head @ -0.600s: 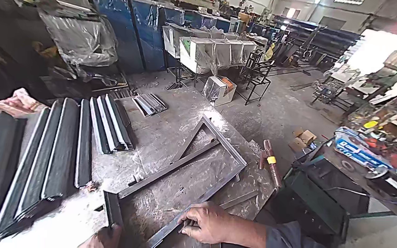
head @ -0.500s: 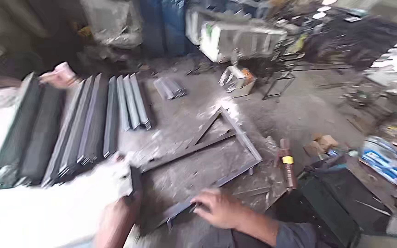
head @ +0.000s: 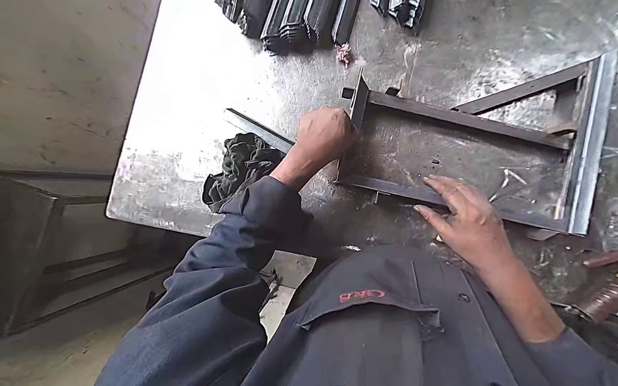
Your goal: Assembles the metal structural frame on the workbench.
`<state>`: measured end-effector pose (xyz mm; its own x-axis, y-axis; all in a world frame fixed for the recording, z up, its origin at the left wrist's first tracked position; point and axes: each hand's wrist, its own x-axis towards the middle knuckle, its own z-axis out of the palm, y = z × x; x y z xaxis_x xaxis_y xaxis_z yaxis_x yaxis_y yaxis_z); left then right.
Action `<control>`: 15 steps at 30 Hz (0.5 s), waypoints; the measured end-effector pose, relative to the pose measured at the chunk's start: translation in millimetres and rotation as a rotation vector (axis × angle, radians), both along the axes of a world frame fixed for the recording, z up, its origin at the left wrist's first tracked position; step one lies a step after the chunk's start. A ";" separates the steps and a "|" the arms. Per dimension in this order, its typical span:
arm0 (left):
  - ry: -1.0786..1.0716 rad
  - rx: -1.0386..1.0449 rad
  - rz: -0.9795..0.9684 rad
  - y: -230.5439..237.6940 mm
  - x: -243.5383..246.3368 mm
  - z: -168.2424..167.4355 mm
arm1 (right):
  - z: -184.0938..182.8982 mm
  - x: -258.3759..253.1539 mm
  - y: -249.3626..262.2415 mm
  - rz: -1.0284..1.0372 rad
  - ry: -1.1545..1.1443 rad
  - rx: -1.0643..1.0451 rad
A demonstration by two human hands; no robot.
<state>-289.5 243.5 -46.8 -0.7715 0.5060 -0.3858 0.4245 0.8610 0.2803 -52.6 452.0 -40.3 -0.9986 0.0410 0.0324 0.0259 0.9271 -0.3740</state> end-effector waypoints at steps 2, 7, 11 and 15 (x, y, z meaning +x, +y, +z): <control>0.001 -0.003 -0.002 -0.1 3.8 1.2 | -9.7 -2.0 5.9 0.015 -0.092 0.003; 0.040 0.031 0.011 -6.6 16.6 -3.8 | -21.8 -0.5 10.6 -0.004 -0.165 -0.051; 0.040 0.001 0.071 -5.8 27.9 1.4 | -22.9 -1.6 9.7 -0.020 -0.157 -0.024; 0.098 -0.003 0.107 -5.7 38.9 -3.6 | -22.2 -1.3 9.6 -0.033 -0.160 -0.033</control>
<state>-250.6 237.8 -50.4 -0.8549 0.4182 -0.3072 0.3558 0.9033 0.2395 -53.9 461.6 -62.5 -0.9891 0.0724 -0.1285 0.1178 0.9119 -0.3930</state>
